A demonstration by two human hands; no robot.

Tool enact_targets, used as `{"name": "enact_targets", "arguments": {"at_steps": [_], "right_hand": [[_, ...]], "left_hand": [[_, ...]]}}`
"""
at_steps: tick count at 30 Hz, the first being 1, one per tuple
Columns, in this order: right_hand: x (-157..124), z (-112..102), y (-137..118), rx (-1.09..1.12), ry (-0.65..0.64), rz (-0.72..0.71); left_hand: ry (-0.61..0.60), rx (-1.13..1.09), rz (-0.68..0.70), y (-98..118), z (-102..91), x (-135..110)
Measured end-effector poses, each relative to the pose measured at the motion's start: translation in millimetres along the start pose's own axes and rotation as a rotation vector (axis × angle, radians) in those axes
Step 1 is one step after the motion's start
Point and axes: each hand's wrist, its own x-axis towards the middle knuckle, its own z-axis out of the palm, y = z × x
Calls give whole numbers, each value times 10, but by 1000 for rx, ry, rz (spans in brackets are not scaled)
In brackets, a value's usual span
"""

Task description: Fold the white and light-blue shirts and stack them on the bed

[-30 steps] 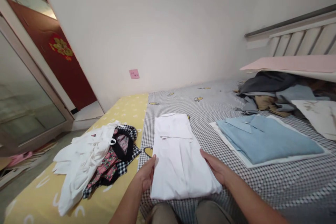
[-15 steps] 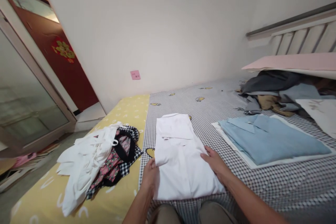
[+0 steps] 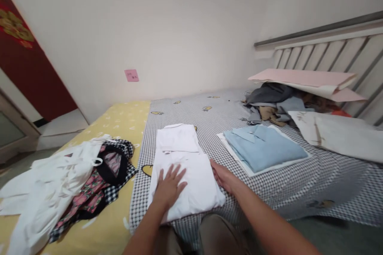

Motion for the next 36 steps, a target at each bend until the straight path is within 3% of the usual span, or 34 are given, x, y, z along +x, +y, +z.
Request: {"name": "enact_targets", "arguments": {"at_steps": [3, 8, 12, 15, 18, 23, 27, 32, 36], "right_hand": [[-271, -132, 98, -34, -9, 59], [-566, -135, 407, -167, -119, -99], [-571, -125, 530, -350, 49, -254], [-503, -187, 448, -445, 87, -246], [-347, -197, 240, -396, 100, -214], [4, 46, -99, -285, 145, -272], [119, 227, -99, -255, 194, -312], [142, 56, -51, -356, 401, -331], [118, 1, -169, -615, 575, -607]], "left_hand": [[-15, -25, -211, -22, 173, 7], [-78, -38, -264, 16, 124, 17], [-91, -24, -325, 61, 80, 10], [-94, -21, -349, 66, 93, 11], [-101, -27, -347, 49, 111, 18], [-45, -29, -335, 38, 142, 4], [14, -27, -338, 48, 210, -16], [117, -22, -365, 55, 342, -18], [125, -44, -364, 60, 358, -22]]}}
